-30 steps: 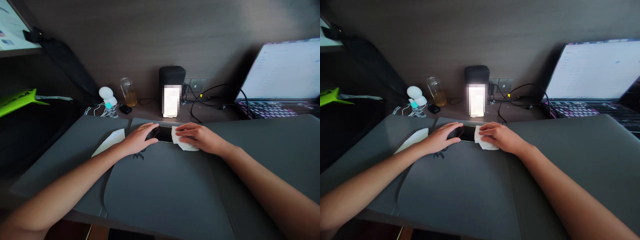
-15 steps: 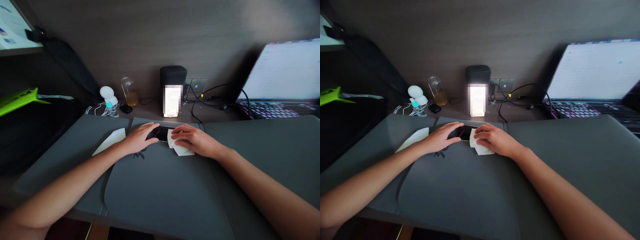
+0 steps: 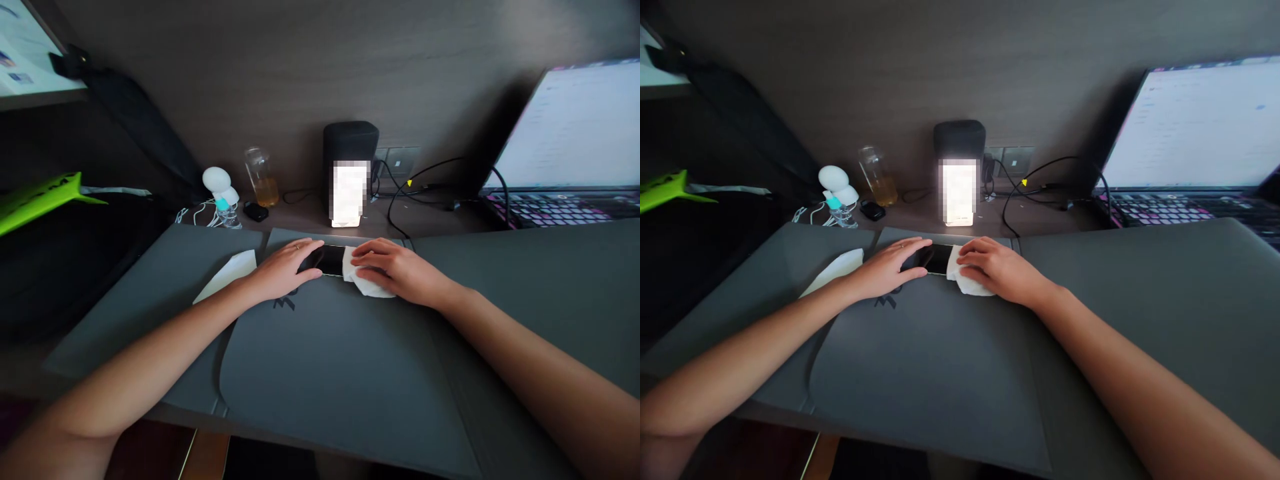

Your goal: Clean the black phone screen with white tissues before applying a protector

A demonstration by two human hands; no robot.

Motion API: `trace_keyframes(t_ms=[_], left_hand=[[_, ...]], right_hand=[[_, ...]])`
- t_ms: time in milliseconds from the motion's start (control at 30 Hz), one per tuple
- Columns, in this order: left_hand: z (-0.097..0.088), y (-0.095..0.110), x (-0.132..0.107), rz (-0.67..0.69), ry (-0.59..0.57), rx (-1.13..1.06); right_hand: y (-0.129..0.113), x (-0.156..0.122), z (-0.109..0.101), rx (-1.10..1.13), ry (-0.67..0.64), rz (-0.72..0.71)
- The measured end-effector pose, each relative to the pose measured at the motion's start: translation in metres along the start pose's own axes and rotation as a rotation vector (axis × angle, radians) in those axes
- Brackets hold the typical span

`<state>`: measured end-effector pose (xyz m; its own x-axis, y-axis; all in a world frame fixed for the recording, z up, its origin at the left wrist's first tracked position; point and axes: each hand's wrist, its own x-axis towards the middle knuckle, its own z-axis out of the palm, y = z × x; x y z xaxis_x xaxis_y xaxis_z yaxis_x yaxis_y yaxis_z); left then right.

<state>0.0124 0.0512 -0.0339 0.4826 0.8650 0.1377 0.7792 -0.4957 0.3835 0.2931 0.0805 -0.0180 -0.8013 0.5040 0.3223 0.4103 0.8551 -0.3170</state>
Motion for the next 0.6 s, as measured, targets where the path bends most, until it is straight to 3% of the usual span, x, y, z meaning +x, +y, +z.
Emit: trace_keyframes(t_ms=[400,600], left_hand=[[0.0001,0.0009,-0.0001,0.012,0.005,-0.007],[-0.0009,0.0012,-0.0002,0.01,-0.004,0.0]], right_hand=[[0.0018,-0.0038,-0.0043,0.043,-0.079,-0.03],[0.0014,-0.0028,-0.0027,0.035,-0.054,-0.008]])
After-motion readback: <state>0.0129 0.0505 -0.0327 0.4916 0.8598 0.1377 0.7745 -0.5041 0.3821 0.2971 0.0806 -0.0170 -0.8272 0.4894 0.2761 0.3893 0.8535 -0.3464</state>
